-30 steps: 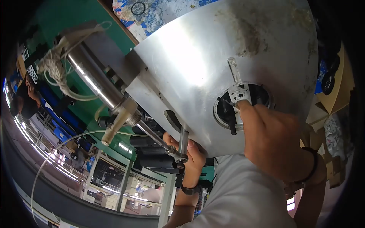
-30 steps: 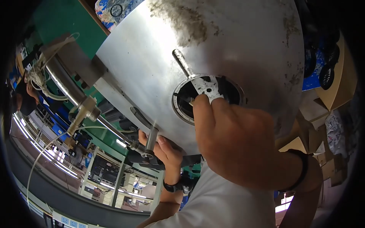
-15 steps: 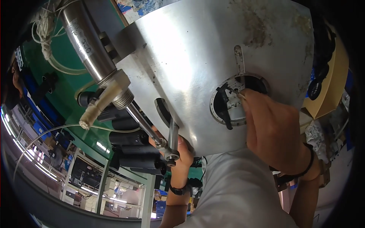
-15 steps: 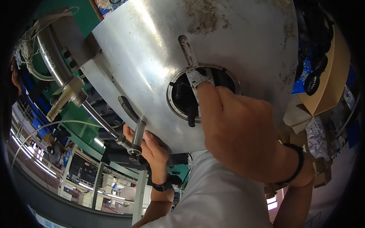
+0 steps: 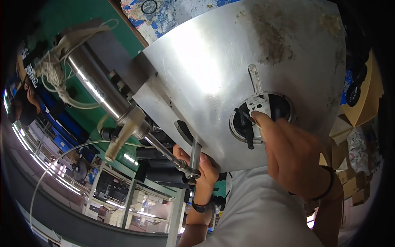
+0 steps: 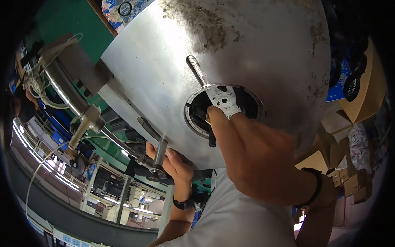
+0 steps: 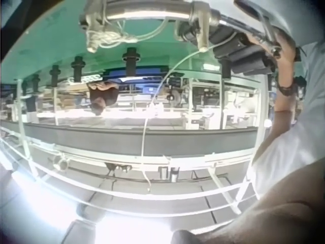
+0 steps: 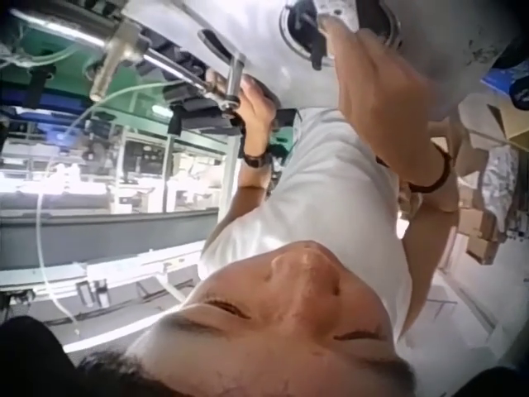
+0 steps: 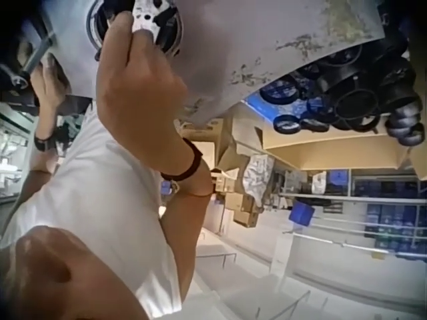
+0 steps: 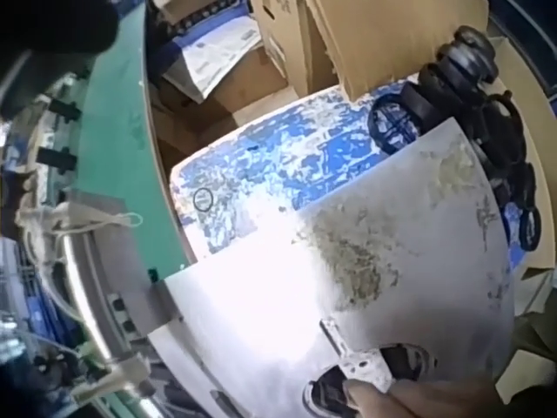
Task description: The person moves a binocular housing aside and uses a small blade to scrape the center and edges of a metal plate's center hole. After scraping the plate, the person picks up a binocular eyepiece to scrape it before returning to clean the plate again.
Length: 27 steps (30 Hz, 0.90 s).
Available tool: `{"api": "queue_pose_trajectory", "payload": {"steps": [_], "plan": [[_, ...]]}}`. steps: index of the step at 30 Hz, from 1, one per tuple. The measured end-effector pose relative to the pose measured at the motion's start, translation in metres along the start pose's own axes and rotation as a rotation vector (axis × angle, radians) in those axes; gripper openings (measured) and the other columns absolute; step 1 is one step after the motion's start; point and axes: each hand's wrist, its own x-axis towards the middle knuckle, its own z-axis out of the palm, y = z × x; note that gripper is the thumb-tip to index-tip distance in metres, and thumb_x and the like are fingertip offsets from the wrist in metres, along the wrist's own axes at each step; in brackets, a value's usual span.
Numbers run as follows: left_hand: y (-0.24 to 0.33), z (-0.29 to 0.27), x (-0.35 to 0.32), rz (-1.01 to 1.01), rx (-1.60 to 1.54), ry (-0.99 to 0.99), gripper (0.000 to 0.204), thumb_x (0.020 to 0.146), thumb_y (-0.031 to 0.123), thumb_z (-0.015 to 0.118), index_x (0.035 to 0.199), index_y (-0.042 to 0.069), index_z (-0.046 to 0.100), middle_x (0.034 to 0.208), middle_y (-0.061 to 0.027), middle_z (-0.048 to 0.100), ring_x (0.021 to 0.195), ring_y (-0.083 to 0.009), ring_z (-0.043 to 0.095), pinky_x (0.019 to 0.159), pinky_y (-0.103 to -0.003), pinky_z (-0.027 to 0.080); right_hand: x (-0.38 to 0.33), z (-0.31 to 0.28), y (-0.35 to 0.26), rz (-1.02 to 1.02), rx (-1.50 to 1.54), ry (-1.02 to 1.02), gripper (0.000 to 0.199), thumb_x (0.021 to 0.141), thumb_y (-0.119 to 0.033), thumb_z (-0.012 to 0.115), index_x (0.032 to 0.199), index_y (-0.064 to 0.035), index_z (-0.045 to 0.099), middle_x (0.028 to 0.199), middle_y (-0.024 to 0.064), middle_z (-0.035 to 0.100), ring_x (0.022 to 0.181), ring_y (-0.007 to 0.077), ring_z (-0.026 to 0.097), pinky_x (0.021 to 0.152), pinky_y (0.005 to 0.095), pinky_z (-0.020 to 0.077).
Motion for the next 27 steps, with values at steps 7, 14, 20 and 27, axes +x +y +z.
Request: {"api": "queue_pose_trajectory", "payload": {"steps": [7,14,20,27], "plan": [[-0.002,-0.004,0.000,0.008,0.034,-0.006,0.065,0.099,0.038,0.044,0.141,-0.006,0.021,0.127,-0.0176,0.046,0.115,-0.0213,0.048,0.100,-0.033,0.036,0.001,-0.001,-0.004,-0.025,-0.078,-0.042,0.037,0.080,0.008,0.058,0.116,0.0072,0.061,0.070,0.0098,0.053,0.053,0.0208,0.054,0.048,0.0334,0.0443],[0.002,-0.007,0.003,-0.024,0.003,-0.037,0.059,0.099,0.040,0.041,0.135,-0.006,0.028,0.122,-0.0168,0.047,0.112,-0.0217,0.049,0.099,-0.034,0.038,0.010,-0.009,-0.013,-0.027,-0.189,-0.108,0.040,0.073,0.007,0.059,0.113,0.0081,0.061,0.067,0.0074,0.046,0.054,0.0197,0.054,0.048,0.0319,0.0459],[0.002,0.000,0.002,-0.074,-0.012,-0.042,0.059,0.098,0.039,0.043,0.135,-0.005,0.029,0.120,-0.0167,0.048,0.111,-0.0218,0.049,0.099,-0.034,0.038,0.012,-0.003,-0.004,0.009,-0.162,-0.073,0.037,0.072,0.006,0.059,0.108,0.0066,0.062,0.066,0.0076,0.049,0.053,0.0201,0.056,0.046,0.0316,0.0455],[-0.006,-0.005,0.002,0.205,0.281,-0.085,0.048,0.099,0.030,0.045,0.125,-0.010,0.040,0.108,-0.0161,0.051,0.097,-0.0234,0.050,0.092,-0.034,0.038,0.006,0.008,0.003,-0.033,-0.115,0.012,0.027,0.074,0.005,0.059,0.101,0.0033,0.062,0.064,0.0126,0.056,0.053,0.0311,0.060,0.048,0.0374,0.0483]]}}
